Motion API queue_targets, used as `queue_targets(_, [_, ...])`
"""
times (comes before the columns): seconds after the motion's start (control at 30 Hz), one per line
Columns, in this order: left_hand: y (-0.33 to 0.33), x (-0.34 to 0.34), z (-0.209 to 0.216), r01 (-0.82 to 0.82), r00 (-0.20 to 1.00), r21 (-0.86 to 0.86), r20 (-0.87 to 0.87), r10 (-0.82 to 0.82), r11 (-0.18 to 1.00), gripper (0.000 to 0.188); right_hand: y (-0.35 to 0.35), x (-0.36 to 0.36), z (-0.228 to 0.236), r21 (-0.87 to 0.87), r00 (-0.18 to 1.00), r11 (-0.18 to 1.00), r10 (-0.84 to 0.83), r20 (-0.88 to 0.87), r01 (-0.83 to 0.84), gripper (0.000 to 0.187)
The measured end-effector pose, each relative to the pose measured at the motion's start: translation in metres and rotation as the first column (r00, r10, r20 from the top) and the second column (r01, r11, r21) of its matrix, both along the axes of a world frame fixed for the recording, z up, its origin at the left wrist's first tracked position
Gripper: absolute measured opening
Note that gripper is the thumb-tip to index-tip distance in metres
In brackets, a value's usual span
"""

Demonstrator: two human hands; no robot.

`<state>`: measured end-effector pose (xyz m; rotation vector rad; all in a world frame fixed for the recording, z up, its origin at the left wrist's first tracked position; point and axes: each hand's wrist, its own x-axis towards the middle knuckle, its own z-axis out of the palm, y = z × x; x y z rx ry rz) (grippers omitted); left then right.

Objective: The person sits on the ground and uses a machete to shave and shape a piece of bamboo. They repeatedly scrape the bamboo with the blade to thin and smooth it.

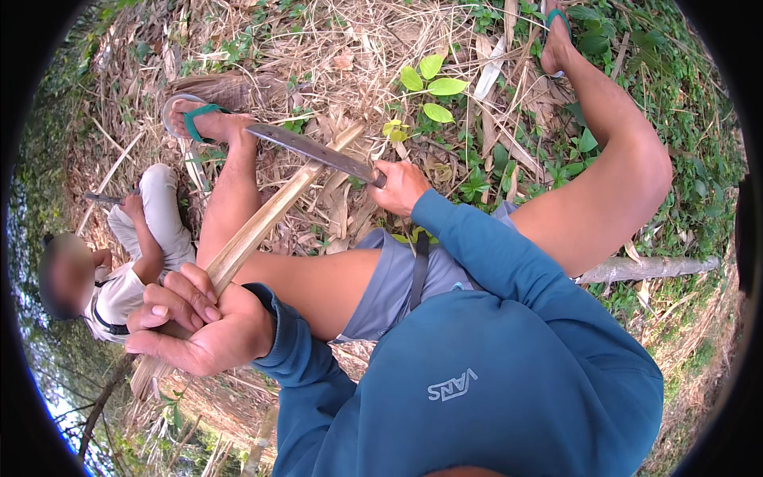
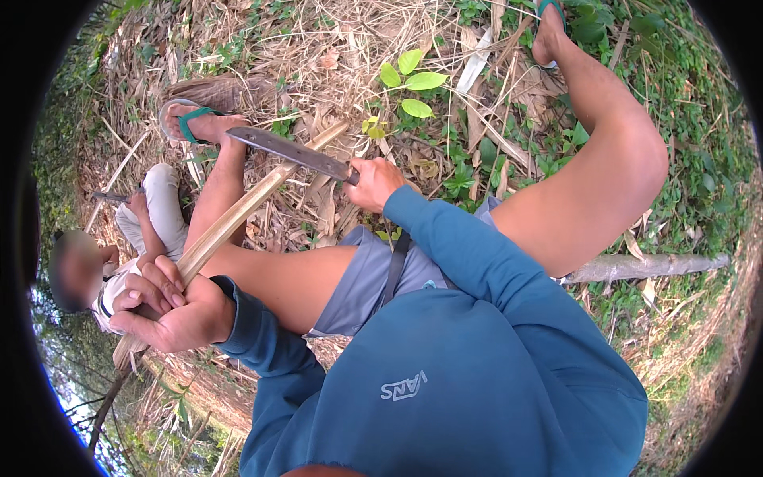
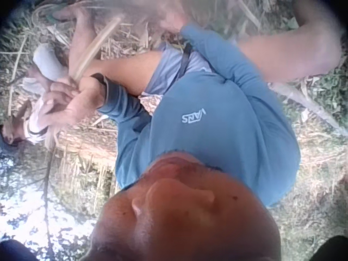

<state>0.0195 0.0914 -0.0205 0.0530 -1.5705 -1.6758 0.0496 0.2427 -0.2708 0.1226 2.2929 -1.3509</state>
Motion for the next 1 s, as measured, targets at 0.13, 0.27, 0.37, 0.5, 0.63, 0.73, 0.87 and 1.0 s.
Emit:
queue_targets(0.13, [-0.005, -0.004, -0.001, 0.125, 0.992, 0.015, -0.012, -0.125, 0.992, 0.043, 0.016, -0.018, -0.034, 0.065, 0.999, 0.998, 0.016, 0.042, -0.018, 0.026])
queue_targets(0.27, [-0.011, 0.006, 0.000, 0.134, 0.990, 0.035, -0.046, -0.132, 0.990, 0.042, 0.003, -0.001, -0.011, 0.054, 0.999, 0.997, 0.047, 0.019, -0.048, 0.027])
queue_targets(0.37, [-0.009, 0.000, 0.000, 0.076, 0.997, 0.050, -0.008, -0.076, 0.996, 0.042, 0.013, -0.008, -0.044, 0.128, 0.994, 0.992, -0.026, 0.107, 0.012, 0.031])
queue_targets(0.5, [-0.012, -0.002, -0.004, 0.133, 0.991, 0.054, -0.029, -0.131, 0.990, 0.042, 0.024, -0.024, -0.049, 0.180, 0.988, 0.982, 0.028, 0.151, -0.056, 0.030])
queue_targets(0.63, [-0.017, 0.001, -0.004, 0.057, 0.998, 0.046, -0.010, -0.057, 0.997, 0.049, 0.015, -0.004, -0.028, 0.149, 0.990, 0.988, 0.017, 0.137, -0.038, 0.033])
queue_targets(0.73, [-0.002, -0.007, -0.004, 0.038, 0.998, 0.032, -0.047, -0.037, 0.999, 0.062, 0.031, -0.013, -0.074, 0.234, 0.963, 0.972, -0.049, 0.266, -0.015, 0.040])
queue_targets(0.87, [-0.018, -0.008, -0.001, 0.060, 0.988, -0.010, -0.144, -0.061, 0.998, 0.079, 0.031, -0.020, -0.056, 0.233, 0.968, 0.970, 0.009, 0.251, -0.070, 0.036])
queue_targets(1.0, [-0.040, -0.006, -0.006, 0.101, 0.976, 0.077, -0.202, -0.084, 0.992, 0.083, 0.016, 0.002, -0.014, 0.126, 0.980, 0.986, 0.090, 0.178, -0.114, 0.037])
